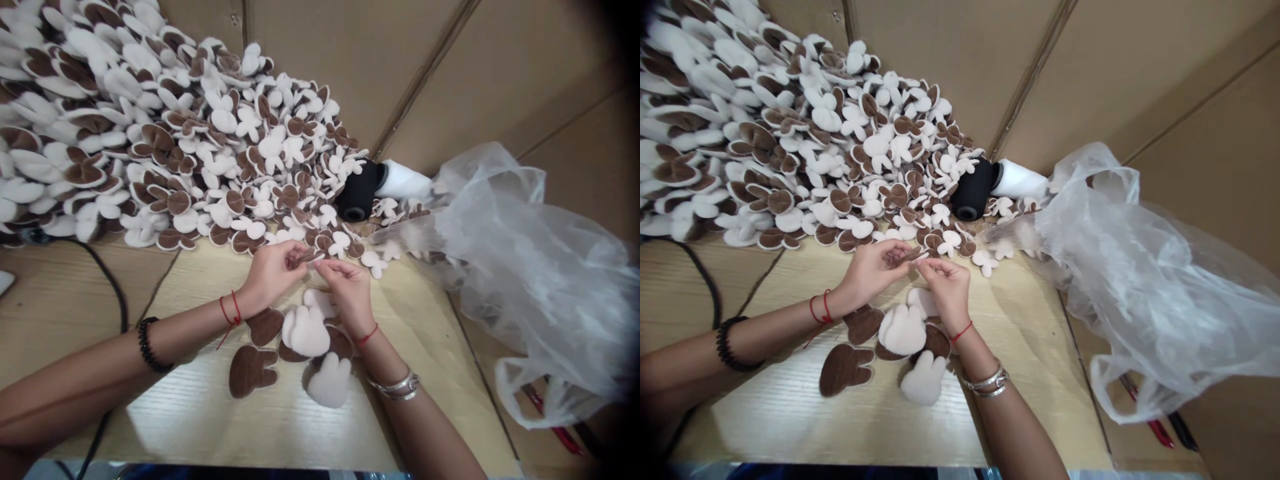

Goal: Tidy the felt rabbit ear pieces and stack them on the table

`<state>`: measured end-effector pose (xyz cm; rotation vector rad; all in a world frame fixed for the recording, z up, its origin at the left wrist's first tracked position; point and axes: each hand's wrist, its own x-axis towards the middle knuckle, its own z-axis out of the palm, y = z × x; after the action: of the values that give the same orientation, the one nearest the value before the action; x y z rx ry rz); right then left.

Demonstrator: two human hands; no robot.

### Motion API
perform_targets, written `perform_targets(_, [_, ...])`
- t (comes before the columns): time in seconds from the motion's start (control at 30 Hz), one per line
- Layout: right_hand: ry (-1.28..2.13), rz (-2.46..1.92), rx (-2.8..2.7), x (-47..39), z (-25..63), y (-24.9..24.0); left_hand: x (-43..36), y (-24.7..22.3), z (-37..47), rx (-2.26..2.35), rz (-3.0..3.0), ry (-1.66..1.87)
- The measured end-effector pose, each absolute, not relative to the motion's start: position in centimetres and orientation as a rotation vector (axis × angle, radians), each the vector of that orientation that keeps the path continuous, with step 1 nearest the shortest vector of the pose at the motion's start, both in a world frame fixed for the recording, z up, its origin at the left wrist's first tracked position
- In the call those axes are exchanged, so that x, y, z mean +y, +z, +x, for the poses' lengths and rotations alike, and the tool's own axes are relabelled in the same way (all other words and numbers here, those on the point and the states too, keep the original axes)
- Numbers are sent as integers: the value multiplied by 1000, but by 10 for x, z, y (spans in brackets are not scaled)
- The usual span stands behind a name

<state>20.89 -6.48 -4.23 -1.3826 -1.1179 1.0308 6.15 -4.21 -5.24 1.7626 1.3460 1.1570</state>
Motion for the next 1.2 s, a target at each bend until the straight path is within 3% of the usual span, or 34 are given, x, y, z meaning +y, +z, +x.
perform_targets(0.23, [1051, -1348, -1116, -69, 207, -39, -46, -52, 61, 1362, 1902, 1135])
perform_targets(0.6, [521, -1426, -1465, -69, 223, -35, -56, -58, 59, 1025, 2484, 1141])
perform_targets(1.2, [288, -1289, -1791, -80, 215, -33, -52, -49, 60, 994, 2411, 1388])
